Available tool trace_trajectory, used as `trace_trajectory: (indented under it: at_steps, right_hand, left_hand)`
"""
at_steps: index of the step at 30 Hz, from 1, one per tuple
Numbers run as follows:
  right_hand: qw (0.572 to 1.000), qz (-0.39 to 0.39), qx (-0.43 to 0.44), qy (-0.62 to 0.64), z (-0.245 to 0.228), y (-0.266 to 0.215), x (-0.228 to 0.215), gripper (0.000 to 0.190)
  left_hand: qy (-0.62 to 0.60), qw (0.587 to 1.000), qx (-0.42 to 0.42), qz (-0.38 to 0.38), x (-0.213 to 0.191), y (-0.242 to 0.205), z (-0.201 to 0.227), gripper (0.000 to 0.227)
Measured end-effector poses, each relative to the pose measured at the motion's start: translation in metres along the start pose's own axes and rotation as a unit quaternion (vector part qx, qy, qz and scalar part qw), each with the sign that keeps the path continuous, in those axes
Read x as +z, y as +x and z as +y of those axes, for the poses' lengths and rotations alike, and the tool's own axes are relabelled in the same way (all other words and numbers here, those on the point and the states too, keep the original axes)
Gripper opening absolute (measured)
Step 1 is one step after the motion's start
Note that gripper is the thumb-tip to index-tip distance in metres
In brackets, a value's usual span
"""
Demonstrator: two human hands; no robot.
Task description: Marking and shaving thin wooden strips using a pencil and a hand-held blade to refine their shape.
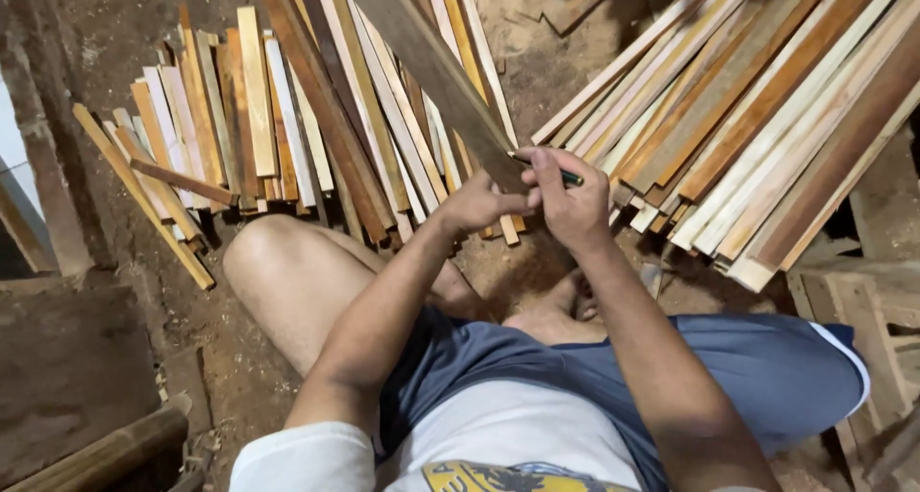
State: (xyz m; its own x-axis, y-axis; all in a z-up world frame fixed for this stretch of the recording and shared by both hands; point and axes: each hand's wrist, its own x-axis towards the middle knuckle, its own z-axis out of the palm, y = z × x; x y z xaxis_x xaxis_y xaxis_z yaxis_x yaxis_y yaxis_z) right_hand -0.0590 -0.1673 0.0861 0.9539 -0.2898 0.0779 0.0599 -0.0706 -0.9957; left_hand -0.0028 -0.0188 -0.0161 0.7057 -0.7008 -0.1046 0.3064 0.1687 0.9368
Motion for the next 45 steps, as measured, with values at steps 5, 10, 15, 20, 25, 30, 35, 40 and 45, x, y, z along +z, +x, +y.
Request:
trace_trajectory:
  at_steps: [5,10,15,20,25,30,35,40,45]
  right_hand:
    - [0.995,-0.004,0.073,-0.069,0.066,-0.038,-0.044,0.024]
    - [0.984,0.054,0.140,-0.101,0.078,-0.060,-0.072,0.021]
    - [0.978,0.007,-0.048,-0.201,0.032,-0.043,-0.043,0.054]
    - [0.987,-0.023,0.024,-0.159,0.110,-0.061,-0.052,0.042]
    - [0.983,-0.049,0.081,-0.158,0.124,-0.071,-0.064,0.043]
    - [0.996,0.071,-0.010,-0.060,0.071,-0.036,-0.059,0.021]
    - [0.981,0.113,-0.149,0.052,-0.016,0.016,-0.021,0.031]
    - [0.964,0.115,-0.225,0.082,-0.071,0.048,0.009,0.027]
    - [0.975,0.099,-0.194,0.032,-0.089,0.058,0.010,0.026]
  left_hand:
    - [-0.025,0.998,0.055,0.027,-0.008,-0.003,0.072,0.044]
    - [-0.044,0.998,0.053,0.002,-0.003,0.006,0.073,0.040]
    - [-0.069,0.996,0.039,-0.031,0.034,0.005,0.066,0.041]
    - [-0.031,0.998,0.053,-0.015,0.018,0.006,0.066,0.043]
    - [-0.062,0.997,0.045,0.032,-0.008,0.005,0.085,0.044]
    - [-0.023,0.999,0.034,-0.006,0.010,0.004,0.061,0.043]
    - [-0.007,0.999,0.021,-0.027,0.039,0.005,0.020,0.044]
    - [0.029,0.998,0.007,-0.054,0.050,0.003,-0.005,0.039]
    - [0.042,0.996,0.020,-0.074,0.056,0.006,-0.014,0.036]
